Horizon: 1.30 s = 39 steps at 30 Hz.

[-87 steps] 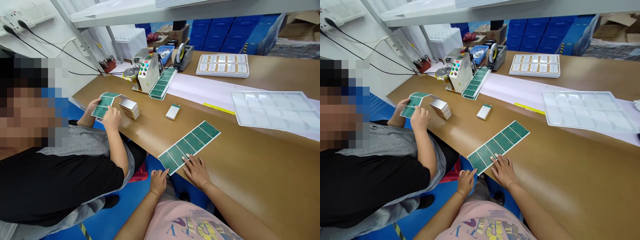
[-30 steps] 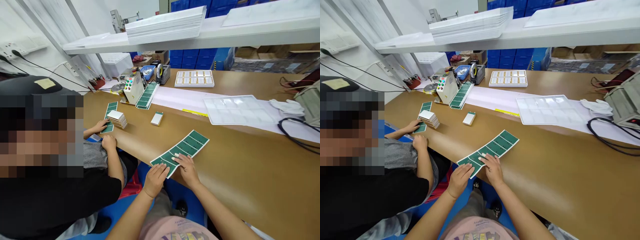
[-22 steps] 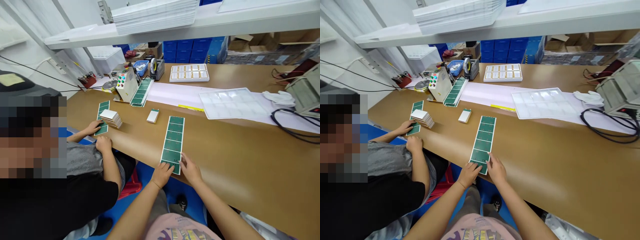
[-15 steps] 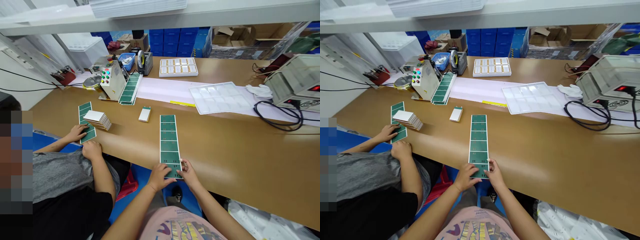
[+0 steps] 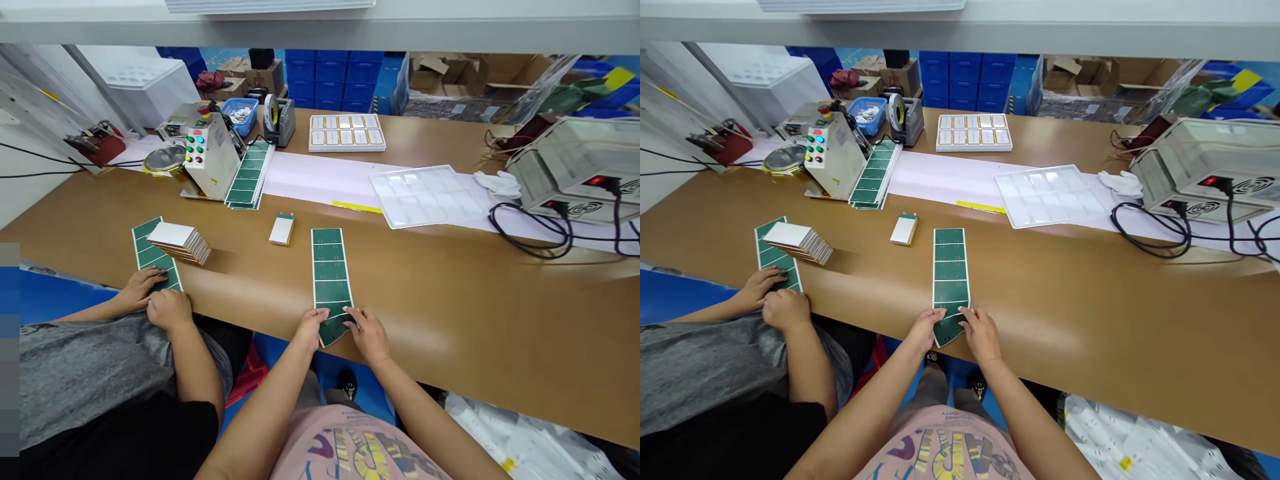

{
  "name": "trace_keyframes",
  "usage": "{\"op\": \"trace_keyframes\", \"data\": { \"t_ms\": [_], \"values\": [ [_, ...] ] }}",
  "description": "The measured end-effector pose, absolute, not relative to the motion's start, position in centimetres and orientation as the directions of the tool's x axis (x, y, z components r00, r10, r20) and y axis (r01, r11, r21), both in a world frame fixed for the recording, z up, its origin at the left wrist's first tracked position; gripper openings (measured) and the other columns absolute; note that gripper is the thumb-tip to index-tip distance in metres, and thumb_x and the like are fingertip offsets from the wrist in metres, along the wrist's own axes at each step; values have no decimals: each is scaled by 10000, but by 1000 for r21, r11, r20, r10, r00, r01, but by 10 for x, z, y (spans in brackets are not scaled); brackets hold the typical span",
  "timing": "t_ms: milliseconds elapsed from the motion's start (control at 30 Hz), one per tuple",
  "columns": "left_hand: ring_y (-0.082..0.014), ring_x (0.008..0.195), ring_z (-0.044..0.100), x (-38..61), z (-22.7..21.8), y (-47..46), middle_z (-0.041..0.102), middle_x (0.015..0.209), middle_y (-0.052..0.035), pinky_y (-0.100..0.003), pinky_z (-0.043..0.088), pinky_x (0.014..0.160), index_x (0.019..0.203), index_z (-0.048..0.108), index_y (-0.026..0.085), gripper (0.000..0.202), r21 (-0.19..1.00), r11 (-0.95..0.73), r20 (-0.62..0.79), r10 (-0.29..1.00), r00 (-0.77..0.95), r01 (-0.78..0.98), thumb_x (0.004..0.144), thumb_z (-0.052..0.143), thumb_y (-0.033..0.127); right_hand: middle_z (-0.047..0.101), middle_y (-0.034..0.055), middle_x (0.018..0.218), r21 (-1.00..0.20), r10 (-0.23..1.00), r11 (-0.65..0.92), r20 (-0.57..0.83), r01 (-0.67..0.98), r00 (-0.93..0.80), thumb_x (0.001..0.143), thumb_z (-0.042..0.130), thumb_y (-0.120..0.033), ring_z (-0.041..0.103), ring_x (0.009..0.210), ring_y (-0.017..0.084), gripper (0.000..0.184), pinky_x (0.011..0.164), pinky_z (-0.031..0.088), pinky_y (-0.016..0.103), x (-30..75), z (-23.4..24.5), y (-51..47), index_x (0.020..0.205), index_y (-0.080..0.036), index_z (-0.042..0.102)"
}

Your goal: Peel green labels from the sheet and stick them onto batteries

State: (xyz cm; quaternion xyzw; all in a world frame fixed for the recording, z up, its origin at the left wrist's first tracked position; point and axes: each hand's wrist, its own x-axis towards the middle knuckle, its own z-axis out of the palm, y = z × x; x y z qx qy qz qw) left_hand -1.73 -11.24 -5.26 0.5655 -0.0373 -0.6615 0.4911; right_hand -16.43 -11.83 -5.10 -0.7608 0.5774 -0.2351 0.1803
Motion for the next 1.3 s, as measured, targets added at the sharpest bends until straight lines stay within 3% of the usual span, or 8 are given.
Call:
{"op": "trace_keyframes", "data": {
  "t_ms": [100, 200, 433, 667, 767, 900, 1167, 1300],
  "values": [
    [-104, 493, 516, -15, -56, -123, 558, 556, -8, -250, 427, 537, 743, 557, 115, 255, 628, -503, -720, -665, 199, 593, 510, 655, 150, 477, 13, 952, -345, -889, -416, 350, -841, 296, 755, 437, -387, 372, 857, -1, 242, 811, 307, 135, -164, -50, -121, 923, -317, 598],
    [-97, 469, 498, -13, -54, -127, 551, 547, -4, -239, 409, 508, 738, 564, 116, 227, 657, -489, -709, -658, 252, 574, 515, 608, 111, 453, -3, 1031, -269, -839, -493, 400, -827, 370, 745, 448, -409, 349, 905, 18, 230, 817, 273, 153, -164, -47, -127, 896, -328, 602],
    [-58, 478, 470, -13, -56, -131, 550, 583, 9, -195, 383, 505, 788, 577, 123, 246, 716, -428, -662, -668, 340, 552, 546, 609, 154, 466, -34, 1043, -238, -782, -601, 373, -763, 499, 798, 369, -313, 355, 941, 15, 269, 836, 233, 184, -159, -40, -128, 732, -225, 614],
    [-104, 555, 538, -7, -53, -130, 588, 677, -32, -241, 434, 562, 813, 578, 118, 271, 653, -442, -663, -726, 182, 615, 579, 642, 237, 300, -22, 1254, -225, -807, -581, 280, -782, 519, 697, 475, -489, 317, 1110, 122, 388, 905, 282, 273, -157, -45, -143, 1038, -312, 532],
    [-129, 562, 555, -6, -52, -129, 587, 671, -42, -280, 454, 570, 809, 561, 108, 237, 594, -484, -698, -707, 112, 642, 596, 617, 194, 368, -49, 1193, -256, -779, -623, 292, -739, 555, 745, 440, -399, 336, 1084, 89, 237, 927, 280, 266, -153, -48, -149, 903, -303, 587],
    [-127, 524, 542, -7, -55, -134, 574, 621, -31, -286, 452, 549, 806, 555, 110, 223, 583, -510, -733, -665, 140, 632, 587, 591, 130, 452, -19, 1082, -255, -738, -660, 401, -707, 543, 770, 414, -335, 347, 1031, 50, 226, 933, 258, 232, -149, -50, -148, 808, -237, 614],
    [-88, 551, 518, -7, -57, -138, 574, 643, -18, -223, 420, 568, 743, 569, 117, 187, 695, -493, -692, -657, 300, 523, 567, 622, 152, 502, -35, 994, -134, -505, -848, 498, -513, 704, 786, 375, -170, 351, 1030, -4, 215, 1011, 180, 251, -161, -19, -116, 779, -193, 589],
    [-88, 560, 501, -15, -60, -136, 577, 678, -22, -232, 409, 592, 773, 581, 131, 174, 772, -507, -630, -689, 359, 383, 623, 596, 219, 509, -39, 1006, -209, -456, -889, 503, -408, 735, 775, 397, -174, 374, 1072, -8, 202, 1043, 192, 254, -170, 17, -89, 805, -212, 593]
  ]
}}
